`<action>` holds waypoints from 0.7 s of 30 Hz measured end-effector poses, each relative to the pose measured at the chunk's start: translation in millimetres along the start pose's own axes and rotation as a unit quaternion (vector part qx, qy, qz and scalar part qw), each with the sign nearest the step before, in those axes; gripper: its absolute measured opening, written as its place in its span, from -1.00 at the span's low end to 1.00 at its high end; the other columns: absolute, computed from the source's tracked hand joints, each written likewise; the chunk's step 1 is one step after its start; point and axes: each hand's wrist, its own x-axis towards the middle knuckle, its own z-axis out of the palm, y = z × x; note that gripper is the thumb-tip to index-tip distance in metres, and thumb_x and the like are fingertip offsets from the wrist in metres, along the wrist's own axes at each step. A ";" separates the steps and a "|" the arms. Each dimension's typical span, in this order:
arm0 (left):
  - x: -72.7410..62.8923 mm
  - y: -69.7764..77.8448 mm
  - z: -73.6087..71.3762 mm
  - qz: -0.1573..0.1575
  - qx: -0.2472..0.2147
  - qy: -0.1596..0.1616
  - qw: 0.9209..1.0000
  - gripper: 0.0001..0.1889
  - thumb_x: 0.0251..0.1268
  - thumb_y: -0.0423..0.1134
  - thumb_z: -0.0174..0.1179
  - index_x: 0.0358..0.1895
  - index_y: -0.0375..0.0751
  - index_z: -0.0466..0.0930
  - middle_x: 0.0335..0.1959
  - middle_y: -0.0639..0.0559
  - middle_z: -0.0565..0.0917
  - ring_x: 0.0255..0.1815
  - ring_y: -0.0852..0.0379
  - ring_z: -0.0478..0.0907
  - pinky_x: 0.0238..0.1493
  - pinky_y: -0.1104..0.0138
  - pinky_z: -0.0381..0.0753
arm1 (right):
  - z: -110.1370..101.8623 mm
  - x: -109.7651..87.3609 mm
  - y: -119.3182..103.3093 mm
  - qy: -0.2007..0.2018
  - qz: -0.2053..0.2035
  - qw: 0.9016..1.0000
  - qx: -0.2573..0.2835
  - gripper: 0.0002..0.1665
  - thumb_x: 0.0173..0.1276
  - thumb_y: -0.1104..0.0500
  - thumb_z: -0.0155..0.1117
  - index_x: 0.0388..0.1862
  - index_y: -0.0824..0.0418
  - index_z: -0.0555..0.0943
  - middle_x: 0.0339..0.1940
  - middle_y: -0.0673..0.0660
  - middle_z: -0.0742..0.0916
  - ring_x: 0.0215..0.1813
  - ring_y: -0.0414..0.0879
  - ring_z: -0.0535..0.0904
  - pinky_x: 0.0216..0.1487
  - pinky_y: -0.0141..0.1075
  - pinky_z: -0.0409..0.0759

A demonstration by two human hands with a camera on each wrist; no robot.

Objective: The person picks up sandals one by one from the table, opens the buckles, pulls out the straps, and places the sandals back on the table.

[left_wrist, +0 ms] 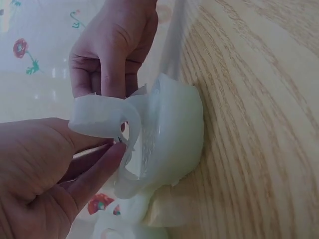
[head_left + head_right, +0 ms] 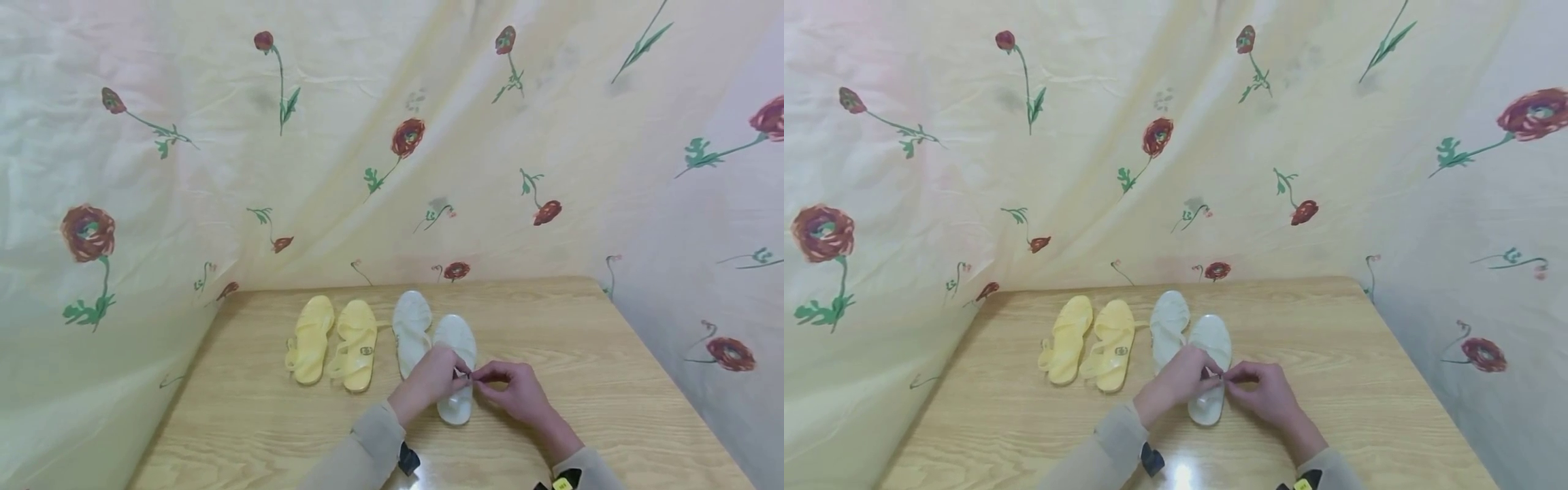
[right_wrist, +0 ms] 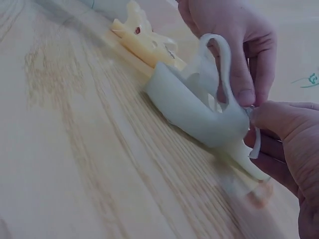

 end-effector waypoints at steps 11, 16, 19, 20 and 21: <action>-4.9 -5.4 7.1 0.001 -0.083 0.047 0.995 -0.89 0.37 -0.30 0.45 -0.10 -0.14 0.87 -0.24 0.10 0.89 -0.33 0.47 0.69 -0.26 0.70 0.56 | 1.7 5.7 -3.4 0.001 -0.025 0.998 -0.062 -0.62 0.13 0.54 0.55 -0.27 0.08 0.83 -0.28 0.01 0.90 -0.18 -0.27 0.80 -0.04 -0.56 0.70; -5.2 -8.7 3.7 -0.019 -0.122 0.028 0.992 -0.88 0.32 -0.31 0.49 -0.11 -0.15 0.86 -0.27 0.07 0.88 -0.37 0.48 0.67 -0.30 0.70 0.56 | 0.7 3.1 -0.5 0.000 -0.001 0.999 -0.036 -0.65 0.19 0.54 0.52 -0.21 0.12 0.83 -0.24 0.06 0.89 -0.15 -0.29 0.79 -0.04 -0.47 0.76; -4.3 -6.3 -0.9 -0.021 -0.095 0.018 0.995 -0.88 0.32 -0.33 0.48 -0.12 -0.17 0.87 -0.28 0.07 0.89 -0.37 0.46 0.65 -0.29 0.69 0.54 | 0.5 1.2 0.0 -0.006 0.015 1.000 -0.009 -0.70 0.23 0.50 0.52 -0.18 0.14 0.81 -0.23 0.08 0.88 -0.14 -0.28 0.79 -0.03 -0.42 0.78; -4.0 -5.3 -1.7 -0.020 -0.080 0.015 0.996 -0.89 0.32 -0.33 0.47 -0.13 -0.16 0.88 -0.29 0.08 0.89 -0.37 0.46 0.65 -0.29 0.69 0.53 | 0.4 0.7 0.0 -0.010 0.021 1.000 -0.003 -0.71 0.24 0.49 0.53 -0.18 0.15 0.81 -0.23 0.09 0.87 -0.14 -0.25 0.79 -0.03 -0.41 0.78; -3.6 -4.0 -2.2 -0.017 -0.064 0.014 0.998 -0.90 0.32 -0.33 0.47 -0.15 -0.15 0.89 -0.29 0.09 0.89 -0.37 0.46 0.66 -0.28 0.69 0.53 | 0.3 0.0 0.1 -0.014 0.028 1.000 0.001 -0.73 0.25 0.47 0.53 -0.19 0.15 0.80 -0.23 0.09 0.87 -0.15 -0.23 0.79 -0.03 -0.40 0.78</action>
